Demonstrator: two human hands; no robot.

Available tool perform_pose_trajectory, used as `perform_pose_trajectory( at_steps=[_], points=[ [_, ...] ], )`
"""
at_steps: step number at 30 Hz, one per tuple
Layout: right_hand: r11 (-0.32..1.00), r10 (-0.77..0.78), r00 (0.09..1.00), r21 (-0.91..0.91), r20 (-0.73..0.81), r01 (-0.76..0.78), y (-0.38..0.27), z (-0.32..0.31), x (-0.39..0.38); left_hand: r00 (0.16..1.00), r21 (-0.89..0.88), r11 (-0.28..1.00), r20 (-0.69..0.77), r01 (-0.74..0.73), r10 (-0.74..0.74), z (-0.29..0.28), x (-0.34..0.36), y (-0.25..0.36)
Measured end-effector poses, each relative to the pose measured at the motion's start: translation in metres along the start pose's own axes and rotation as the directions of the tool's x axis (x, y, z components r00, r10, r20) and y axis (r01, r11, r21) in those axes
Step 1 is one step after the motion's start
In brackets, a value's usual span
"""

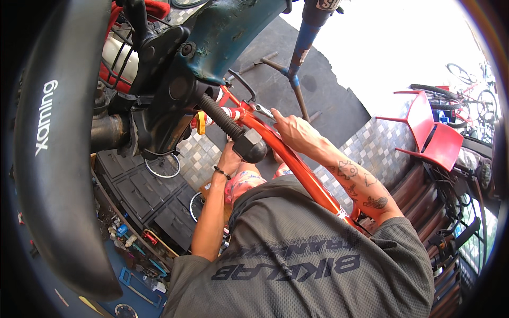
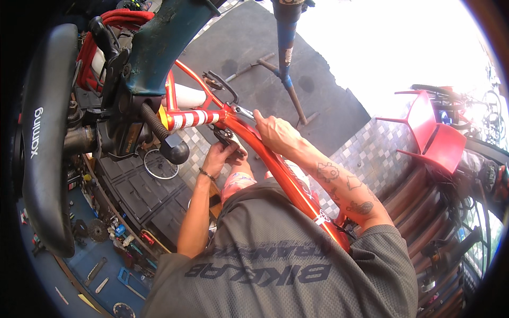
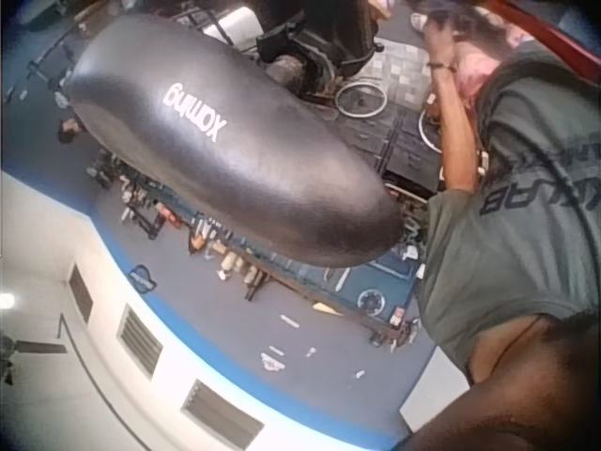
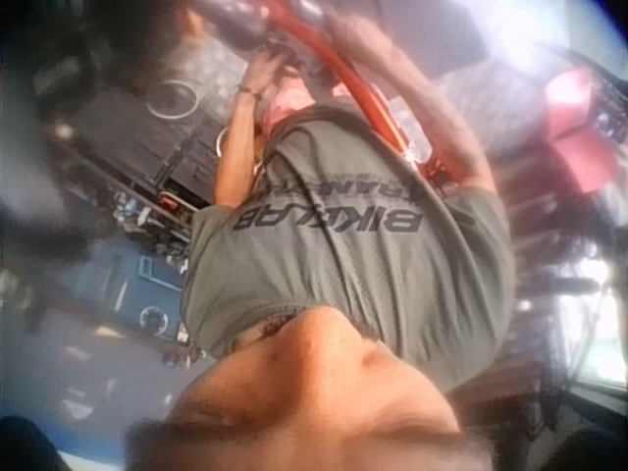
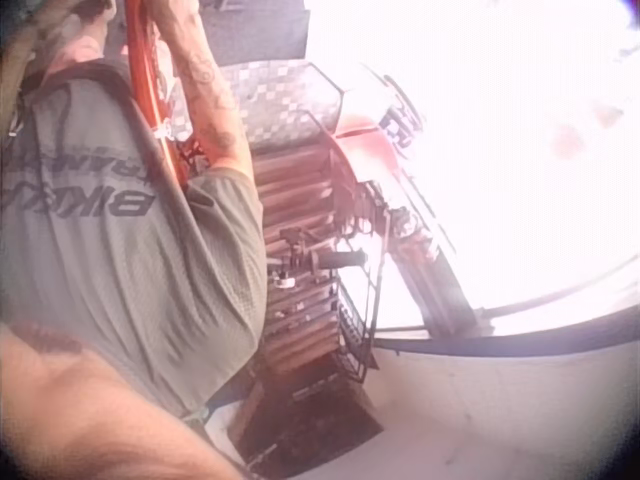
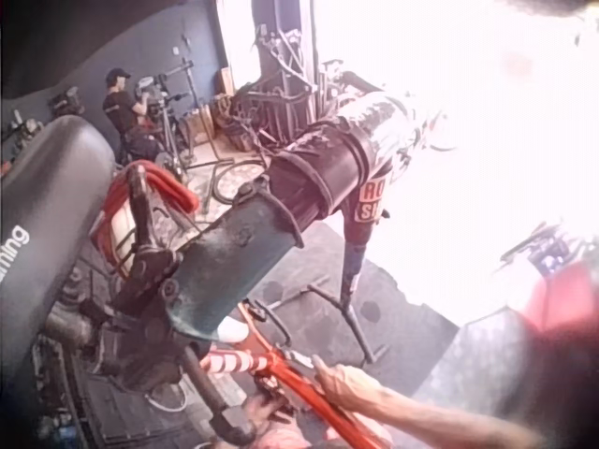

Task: The person applies grease to a bicycle headset bearing and installs it into the frame. They then use a red cloth to wipe the bearing and a screwdriver to adjust the headset. Finally, they use a wrench to tighten the headset locknut on the bicycle frame.

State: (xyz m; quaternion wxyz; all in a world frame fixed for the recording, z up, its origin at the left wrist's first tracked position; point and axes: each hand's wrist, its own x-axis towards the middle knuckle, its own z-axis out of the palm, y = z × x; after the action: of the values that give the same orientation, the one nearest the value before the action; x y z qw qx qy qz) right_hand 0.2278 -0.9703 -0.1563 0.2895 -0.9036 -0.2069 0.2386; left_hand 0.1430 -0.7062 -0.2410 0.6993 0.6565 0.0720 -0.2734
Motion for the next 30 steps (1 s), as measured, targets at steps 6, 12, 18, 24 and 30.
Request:
perform_pose_trajectory(
  at_steps=[6,12,18,24,30],
  points=[
    [1.0,-0.017,0.999,-0.001,-0.036,0.017,0.007,0.008,0.001,0.995,0.204,0.974,0.011,-0.097,0.097,-0.019,0.014,-0.035],
    [0.995,-0.062,0.996,0.073,-0.065,0.067,0.026,0.026,0.007,0.998,0.039,0.998,0.025,-0.054,0.053,-0.018,0.0,-0.026],
    [0.986,-0.133,0.984,0.081,-0.116,0.143,0.037,0.036,0.012,0.997,-0.46,0.885,0.057,0.067,-0.046,-0.015,-0.011,-0.022],
    [0.986,-0.14,0.984,0.075,-0.113,0.149,0.039,0.039,0.015,0.999,-0.115,0.993,0.038,-0.002,0.007,-0.025,-0.008,-0.033],
    [0.988,-0.113,0.99,0.1,-0.086,0.121,0.033,0.038,0.009,1.0,-0.032,0.999,0.03,-0.007,0.008,-0.023,-0.018,-0.035]
  ],
)
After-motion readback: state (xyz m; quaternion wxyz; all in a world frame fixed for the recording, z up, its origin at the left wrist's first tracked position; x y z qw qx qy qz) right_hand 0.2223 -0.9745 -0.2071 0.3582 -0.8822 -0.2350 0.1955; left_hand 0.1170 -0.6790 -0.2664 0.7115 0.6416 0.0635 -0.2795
